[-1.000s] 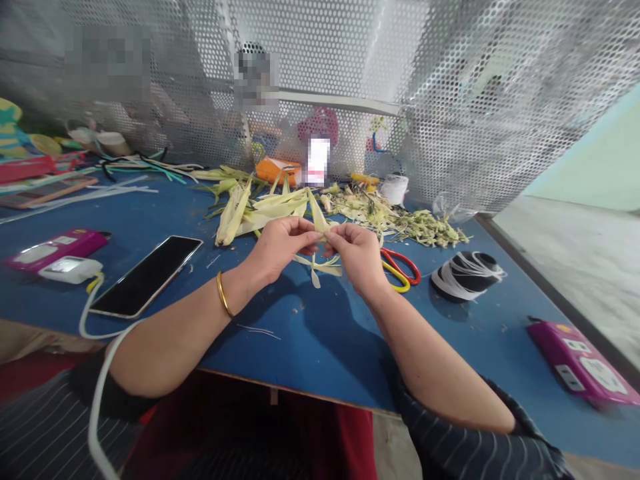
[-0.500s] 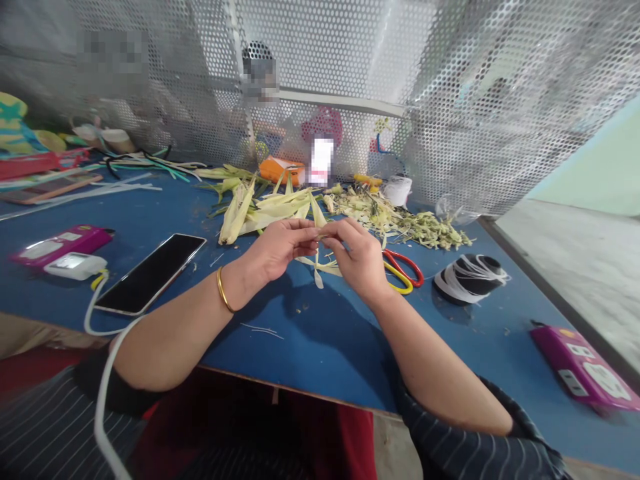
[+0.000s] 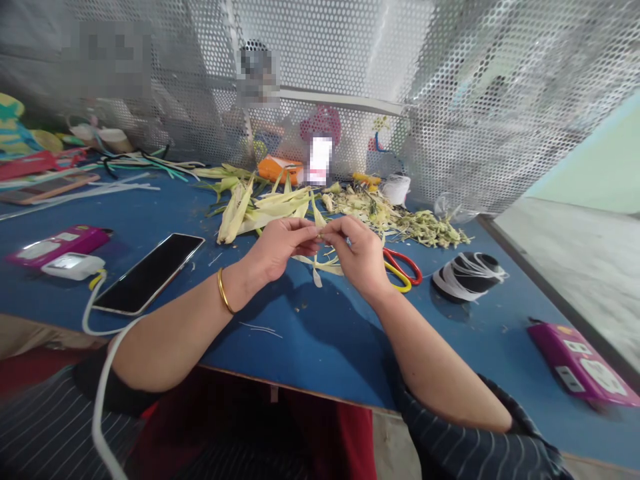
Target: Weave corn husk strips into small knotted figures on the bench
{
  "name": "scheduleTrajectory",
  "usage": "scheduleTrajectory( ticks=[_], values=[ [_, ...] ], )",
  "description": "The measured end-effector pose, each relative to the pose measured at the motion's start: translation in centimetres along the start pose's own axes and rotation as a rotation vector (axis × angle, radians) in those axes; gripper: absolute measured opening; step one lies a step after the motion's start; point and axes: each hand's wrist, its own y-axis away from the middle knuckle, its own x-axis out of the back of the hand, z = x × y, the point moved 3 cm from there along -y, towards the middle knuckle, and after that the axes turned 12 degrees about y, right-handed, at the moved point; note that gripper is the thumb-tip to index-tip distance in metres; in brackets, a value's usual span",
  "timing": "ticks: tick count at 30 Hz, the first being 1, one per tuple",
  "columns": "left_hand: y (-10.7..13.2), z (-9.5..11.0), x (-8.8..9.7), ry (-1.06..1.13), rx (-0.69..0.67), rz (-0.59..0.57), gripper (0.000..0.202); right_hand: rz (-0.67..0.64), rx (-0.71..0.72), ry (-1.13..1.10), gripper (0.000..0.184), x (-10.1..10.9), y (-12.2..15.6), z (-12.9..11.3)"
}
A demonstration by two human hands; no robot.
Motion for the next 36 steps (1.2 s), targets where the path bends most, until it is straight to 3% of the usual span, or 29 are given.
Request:
scheduleTrajectory(
  ticks=[8,18,22,29,36],
  values=[
    [-0.1,0.3,0.0,-0.264,-0.303,-0.031,0.005,-0.075,-0.095,-0.032,0.008,-0.4,-0.1,0.8],
    [-0.4,0.2,0.4,-0.436,-0.48,-0.122,0.012,-0.007,-0.279,-0.288,0.01,-0.6,-0.3,1.3],
    [-0.3,0.2,0.3,-0.442,-0.48,-0.136,0.013,0.008,-0.338,-0.452,0.027,-0.8,-0.3,1.6],
    [0.0,0.2,0.0,-0.373,-0.435,-0.114,0.008,0.011,-0.367,-0.435,0.033,-0.7,-0.4,1.7],
    [-0.2,0.3,-0.3,-0.102,-0.155,-0.063,0.006,-0.003,-0.307,-0.413,0.025,-0.8,-0.3,1.7]
  ],
)
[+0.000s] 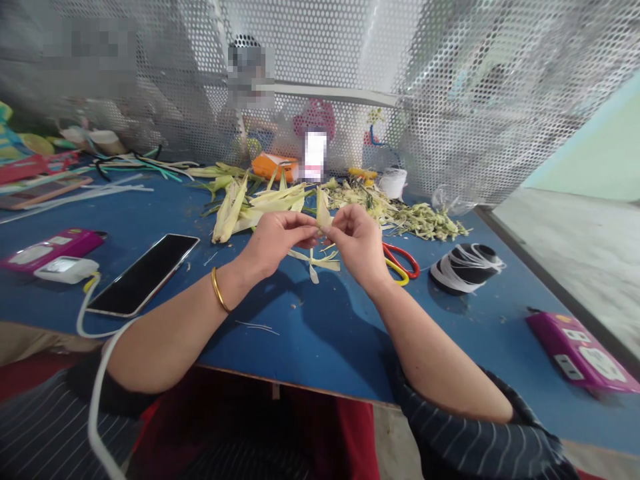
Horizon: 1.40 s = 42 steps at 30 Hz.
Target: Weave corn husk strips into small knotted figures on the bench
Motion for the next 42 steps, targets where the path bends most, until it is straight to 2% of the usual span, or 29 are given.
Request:
scheduleTrajectory(
  ticks=[5,8,13,19,23,32,36,42],
  values=[
    [0.0,-0.2,0.3,0.156,0.17,0.055,0.007,-0.023,0.176,0.205,0.007,0.1,0.5,-1.2],
    [0.0,-0.2,0.5,0.209,0.232,0.064,0.008,-0.009,0.272,0.354,0.007,0.2,0.7,-1.7],
    [0.1,0.0,0.5,0.235,0.278,0.041,0.007,0.007,0.294,0.393,0.008,0.3,0.7,-1.5],
    [0.2,-0.2,0.3,0.205,0.265,0.001,0.006,0.015,0.327,0.396,0.009,0.3,0.7,-1.3],
    [0.3,-0.2,0.1,0.156,0.209,0.012,0.011,0.011,0.316,0.403,0.009,0.2,0.7,-1.3],
    [0.0,0.2,0.0,-0.06,-0.108,0.021,0.005,-0.025,0.159,0.304,0.008,0.4,0.2,-0.6],
    [-0.1,0.1,0.2,-0.081,-0.134,-0.008,0.001,0.003,0.093,0.214,0.009,0.4,0.2,-0.5],
    [0.2,0.1,0.0,-0.045,-0.145,-0.041,0.003,0.04,0.071,0.105,0.013,0.4,0.1,-0.3]
  ],
)
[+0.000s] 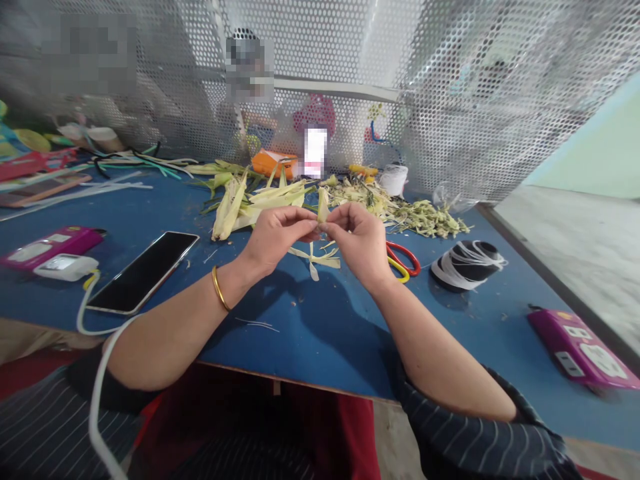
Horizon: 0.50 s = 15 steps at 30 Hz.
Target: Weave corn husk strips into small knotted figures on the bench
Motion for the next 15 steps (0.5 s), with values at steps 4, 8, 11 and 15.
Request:
scheduleTrajectory(
  ticks=[4,8,11,15],
  values=[
    [-0.08,0.0,-0.11,0.007,-0.009,-0.066,0.012,0.007,0.004,-0.025,0.018,0.19,-0.09,-0.12],
    [-0.37,-0.36,0.11,0.055,0.052,-0.084,0.015,-0.027,0.015,-0.06,0.019,0.2,-0.11,-0.24],
    [-0.49,-0.66,0.27,0.114,0.131,-0.065,0.013,-0.048,0.02,-0.103,0.017,0.07,-0.11,-0.27],
    [-0.41,-0.75,0.31,0.196,0.238,-0.022,0.01,-0.059,0.041,-0.121,0.012,-0.09,-0.1,-0.41]
  ],
)
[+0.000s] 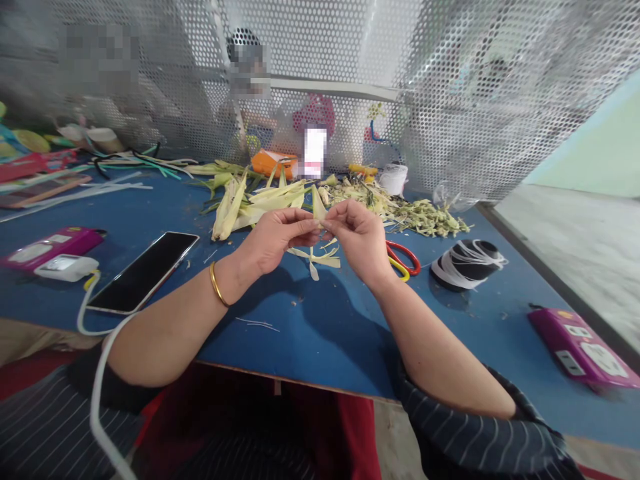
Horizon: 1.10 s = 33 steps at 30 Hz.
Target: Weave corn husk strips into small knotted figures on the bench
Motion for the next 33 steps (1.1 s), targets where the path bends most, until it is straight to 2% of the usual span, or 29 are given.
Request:
scheduleTrajectory(
  ticks=[4,11,14,18,23,28,33],
  values=[
    [0.2,0.2,0.0,0.046,0.053,0.05,0.009,-0.028,0.05,0.069,0.007,-0.1,0.2,-0.4],
    [0.4,0.3,0.0,0.057,0.07,0.09,0.006,0.008,0.085,0.257,0.002,-0.3,0.6,-1.0],
    [0.6,0.3,-0.3,-0.001,0.018,0.106,0.006,0.038,0.075,0.286,0.004,-0.3,0.6,-1.0],
    [0.7,0.4,-0.5,-0.11,-0.123,0.129,0.006,0.068,0.062,0.249,0.006,0.0,0.5,-0.5],
    [0.4,0.3,-0.4,-0.181,-0.242,0.085,0.001,0.059,0.027,0.184,0.007,0.1,0.3,0.1],
    [0.3,0.4,-0.1,-0.271,-0.277,0.055,0.004,0.052,-0.024,0.168,0.008,0.1,0.3,0.1],
    [0.5,0.4,-0.4,-0.24,-0.261,0.027,0.004,0.068,-0.044,0.144,0.009,0.1,0.2,-0.1]
  ],
)
